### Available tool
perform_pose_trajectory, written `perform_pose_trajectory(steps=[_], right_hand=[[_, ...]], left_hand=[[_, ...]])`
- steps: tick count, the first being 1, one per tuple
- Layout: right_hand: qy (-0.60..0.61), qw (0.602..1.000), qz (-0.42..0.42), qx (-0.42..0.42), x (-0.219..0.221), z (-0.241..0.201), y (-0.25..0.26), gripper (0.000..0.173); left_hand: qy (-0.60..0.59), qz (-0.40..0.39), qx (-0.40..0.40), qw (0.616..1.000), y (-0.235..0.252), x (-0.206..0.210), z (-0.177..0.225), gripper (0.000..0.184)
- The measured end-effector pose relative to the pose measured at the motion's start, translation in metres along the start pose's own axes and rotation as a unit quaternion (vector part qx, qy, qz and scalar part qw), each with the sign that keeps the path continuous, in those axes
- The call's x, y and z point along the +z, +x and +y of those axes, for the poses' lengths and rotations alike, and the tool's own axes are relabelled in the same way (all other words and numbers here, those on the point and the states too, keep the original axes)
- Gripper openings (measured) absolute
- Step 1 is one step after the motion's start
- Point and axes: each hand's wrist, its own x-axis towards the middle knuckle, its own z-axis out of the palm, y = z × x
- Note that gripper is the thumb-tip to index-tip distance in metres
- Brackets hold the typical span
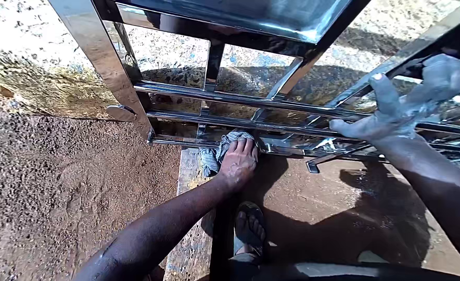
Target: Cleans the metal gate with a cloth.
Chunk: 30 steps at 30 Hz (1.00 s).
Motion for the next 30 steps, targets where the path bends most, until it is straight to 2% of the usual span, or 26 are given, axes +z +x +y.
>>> perform_pose_trajectory(steps=[2,3,5,6,7,8,9,11,12,13,14,15,16,17,19,21,23,25,28,30], right_hand=[[0.015,0.999,0.03,-0.022,0.002,0.004,0.003,0.09],[0.016,0.998,0.043,-0.031,0.004,0.005,0.003,0.089],[0.015,0.996,0.078,-0.05,0.006,0.007,0.004,0.087],[0.004,0.993,0.1,-0.065,0.006,0.008,0.005,0.085],[0.009,0.992,0.106,-0.071,0.003,0.007,0.005,0.082],[0.033,0.992,0.105,-0.066,-0.001,0.003,0.002,0.079],[0.067,0.99,0.108,-0.058,-0.005,-0.007,-0.005,0.07],[0.141,0.984,0.105,-0.032,-0.007,-0.046,-0.026,0.038],[0.184,0.98,0.072,-0.016,-0.005,-0.07,-0.041,0.02],[0.218,0.976,0.009,0.016,0.001,-0.091,-0.056,0.014],[0.245,0.964,-0.088,0.06,0.008,-0.108,-0.068,0.02],[0.271,0.936,-0.201,0.103,0.012,-0.118,-0.075,0.03],[0.283,0.918,-0.252,0.12,0.019,-0.123,-0.08,0.037],[0.275,0.919,-0.262,0.107,0.027,-0.126,-0.081,0.04],[0.248,0.936,-0.243,0.052,0.042,-0.126,-0.075,0.04],[0.237,0.945,-0.224,0.026,0.052,-0.128,-0.075,0.035],[0.243,0.957,-0.159,-0.001,0.065,-0.126,-0.082,0.033],[0.257,0.959,-0.115,-0.011,0.075,-0.125,-0.09,0.032],[0.25,0.962,-0.107,-0.017,0.079,-0.123,-0.094,0.03],[0.241,0.965,-0.102,-0.019,0.079,-0.123,-0.095,0.028]], left_hand=[[-0.112,0.059,-0.008,0.992,-0.006,0.013,0.002,0.032],[-0.164,0.113,-0.001,0.98,-0.011,0.021,-0.002,0.028],[-0.275,0.202,0.013,0.94,-0.023,0.032,-0.005,0.016],[-0.351,0.216,-0.003,0.911,-0.032,0.033,0.0,0.014],[-0.439,0.203,-0.047,0.874,-0.045,0.031,0.008,0.016],[-0.534,0.181,-0.119,0.818,-0.057,0.029,0.016,0.019],[-0.614,0.169,-0.204,0.743,-0.067,0.022,0.02,0.023],[-0.694,0.206,-0.358,0.59,-0.075,0.008,0.02,0.024],[-0.7,0.231,-0.406,0.541,-0.075,0.005,0.016,0.023],[-0.697,0.247,-0.427,0.52,-0.074,0.006,0.013,0.024],[-0.693,0.251,-0.419,0.53,-0.072,0.012,0.01,0.025],[-0.686,0.244,-0.393,0.561,-0.07,0.02,0.011,0.027],[-0.677,0.228,-0.369,0.594,-0.066,0.027,0.014,0.032],[-0.663,0.219,-0.358,0.62,-0.058,0.033,0.019,0.033],[-0.626,0.223,-0.362,0.654,-0.036,0.044,0.033,0.036],[-0.599,0.248,-0.37,0.665,-0.023,0.06,0.05,0.045],[-0.573,0.287,-0.373,0.671,-0.012,0.078,0.06,0.056],[-0.53,0.329,-0.359,0.694,-0.007,0.097,0.06,0.057],[-0.423,0.345,-0.335,0.768,-0.011,0.117,0.049,0.052],[-0.357,0.292,-0.336,0.821,-0.02,0.111,0.041,0.053]])
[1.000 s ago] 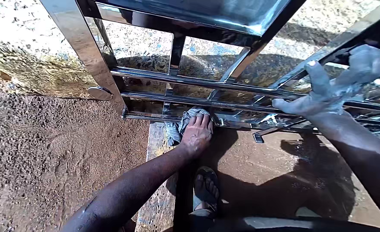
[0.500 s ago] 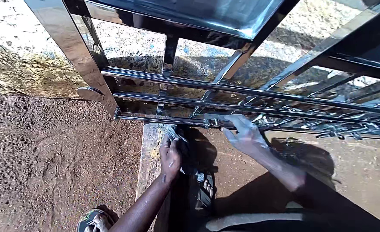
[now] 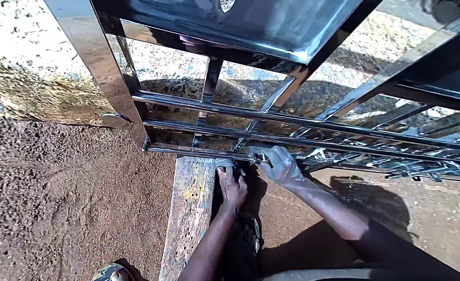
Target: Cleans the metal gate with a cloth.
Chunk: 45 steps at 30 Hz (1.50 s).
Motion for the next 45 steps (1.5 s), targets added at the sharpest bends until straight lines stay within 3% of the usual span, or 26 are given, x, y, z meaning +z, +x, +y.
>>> perform_pose_trajectory(steps=[3,6,9,12,14,16,18,20,22,25,27,29,33,35,36,39,42,45], right_hand=[[-0.009,0.999,0.034,-0.019,0.006,0.003,-0.001,0.027],[-0.017,0.998,0.057,-0.025,0.01,0.003,0.0,0.026],[-0.017,0.997,0.069,-0.028,0.013,0.001,-0.002,0.024],[-0.02,0.996,0.077,-0.032,0.016,0.002,-0.002,0.024],[-0.02,0.996,0.074,-0.037,0.014,0.003,-0.003,0.024],[-0.014,0.997,0.072,-0.039,0.013,0.004,-0.003,0.023],[-0.011,0.996,0.072,-0.046,0.011,0.003,-0.005,0.023],[-0.01,0.996,0.072,-0.054,0.011,0.007,-0.004,0.023],[-0.009,0.996,0.078,-0.051,0.014,0.007,-0.005,0.024],[-0.008,0.996,0.087,-0.031,0.017,0.002,-0.002,0.024],[-0.009,0.996,0.085,-0.027,0.014,0.001,-0.003,0.023],[-0.012,0.996,0.085,-0.031,0.014,0.003,-0.004,0.022],[-0.011,0.997,0.07,-0.037,0.013,0.004,-0.006,0.023],[-0.01,0.996,0.07,-0.044,0.013,0.006,-0.004,0.024],[-0.012,0.996,0.069,-0.049,0.014,0.007,-0.004,0.025],[-0.014,0.996,0.07,-0.05,0.015,0.007,-0.006,0.024],[-0.017,0.996,0.074,-0.046,0.014,0.007,-0.001,0.022],[-0.01,0.996,0.076,-0.05,0.015,0.006,-0.003,0.022]], left_hand=[[0.129,-0.123,-0.081,0.981,0.012,-0.016,0.02,0.053],[0.132,-0.215,-0.139,0.958,0.021,-0.011,0.034,0.05],[0.122,-0.262,-0.112,0.951,0.016,-0.007,0.033,0.048],[0.184,-0.316,-0.096,0.926,0.02,-0.026,0.029,0.046],[0.16,-0.267,-0.127,0.942,0.021,-0.041,0.027,0.051],[0.068,-0.203,-0.22,0.952,0.031,-0.052,0.039,0.061],[-0.022,-0.091,-0.291,0.952,0.044,-0.056,0.053,0.064],[-0.082,0.013,-0.289,0.954,0.054,-0.053,0.054,0.067],[-0.099,-0.006,-0.26,0.96,0.047,-0.051,0.048,0.073],[-0.142,-0.137,-0.191,0.961,0.023,-0.038,0.044,0.079],[-0.176,-0.242,-0.148,0.943,0.006,-0.02,0.048,0.083],[-0.168,-0.285,-0.125,0.935,0.001,-0.01,0.048,0.079],[-0.042,-0.284,-0.076,0.955,-0.001,-0.023,0.027,0.062],[-0.109,-0.167,-0.107,0.974,0.003,-0.034,0.02,0.06],[-0.199,-0.087,-0.154,0.964,0.011,-0.041,0.023,0.062],[-0.46,0.057,-0.244,0.852,0.03,-0.05,0.045,0.059],[-0.541,0.062,-0.279,0.791,0.022,-0.039,0.052,0.046],[-0.55,-0.017,-0.331,0.766,0.004,-0.022,0.064,0.04]])
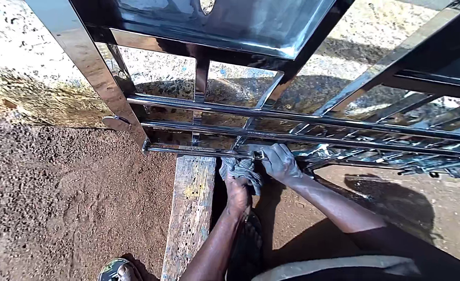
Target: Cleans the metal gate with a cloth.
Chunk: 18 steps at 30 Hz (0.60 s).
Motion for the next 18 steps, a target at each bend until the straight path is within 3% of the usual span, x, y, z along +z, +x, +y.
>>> perform_pose_trajectory(steps=[4,8,9,11,14,18], right_hand=[[0.004,1.0,-0.008,0.011,0.0,0.0,0.002,0.024],[-0.005,1.0,-0.004,0.009,0.001,-0.001,0.001,0.024],[-0.008,1.0,-0.002,0.008,0.001,-0.001,0.002,0.023],[-0.007,1.0,-0.008,0.008,0.0,-0.002,0.0,0.023],[-0.007,1.0,-0.018,0.003,-0.002,0.0,0.0,0.024],[-0.008,1.0,-0.024,0.003,-0.004,-0.001,-0.002,0.026]], left_hand=[[0.095,-0.047,-0.029,0.994,0.007,-0.001,-0.012,0.044],[0.244,-0.071,0.008,0.967,0.014,-0.007,-0.01,0.02],[0.222,-0.067,-0.009,0.973,0.014,-0.006,-0.005,0.019],[0.061,-0.044,-0.074,0.994,0.009,-0.002,0.01,0.022],[-0.227,-0.004,-0.081,0.97,0.013,-0.009,0.043,0.015],[-0.295,-0.07,-0.055,0.951,0.021,-0.035,0.058,0.014]])
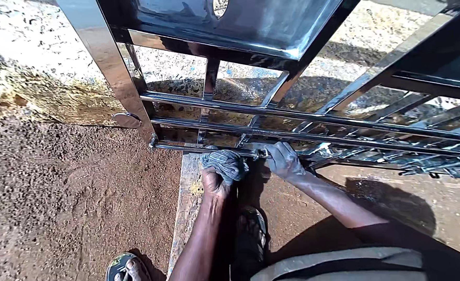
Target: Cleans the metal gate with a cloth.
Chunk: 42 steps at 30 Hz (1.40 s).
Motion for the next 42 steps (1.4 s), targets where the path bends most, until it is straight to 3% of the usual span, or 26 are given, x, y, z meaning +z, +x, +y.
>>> perform_pose_trajectory(steps=[4,8,12,16,24,29,32,35,39,42], right_hand=[[-0.013,1.0,0.012,0.006,0.001,-0.002,0.003,0.026],[-0.009,1.0,0.006,0.003,0.002,-0.002,0.006,0.025],[-0.016,1.0,-0.004,0.002,0.0,-0.003,0.008,0.024],[-0.001,1.0,-0.012,0.006,-0.002,-0.001,0.006,0.022],[-0.003,1.0,0.002,0.022,0.0,-0.005,0.007,0.021],[0.007,0.999,-0.003,0.033,0.0,-0.005,0.007,0.021],[0.016,0.998,-0.023,0.047,-0.004,-0.006,0.008,0.023],[0.012,0.999,-0.011,0.029,-0.001,-0.005,0.007,0.021],[0.007,1.0,-0.005,0.018,-0.001,-0.001,0.007,0.019],[0.006,1.0,-0.004,0.016,0.001,-0.001,0.005,0.02]], left_hand=[[0.122,0.032,-0.028,0.992,-0.003,-0.005,-0.026,0.015],[0.326,0.082,-0.024,0.941,-0.008,0.005,-0.031,0.02],[0.205,0.108,0.024,0.972,-0.004,0.013,0.009,0.02],[0.088,0.047,0.093,0.991,0.003,0.018,0.048,0.02],[0.155,0.065,0.013,0.986,0.0,0.009,-0.016,0.016],[0.27,0.056,-0.071,0.959,-0.005,0.003,-0.072,0.02],[0.324,0.059,-0.07,0.942,-0.003,0.001,-0.087,0.026],[0.345,0.055,-0.06,0.935,-0.005,0.006,-0.063,0.028],[0.15,0.085,0.006,0.985,-0.004,0.018,-0.012,0.02],[0.12,0.083,0.019,0.989,0.001,0.015,-0.003,0.019]])
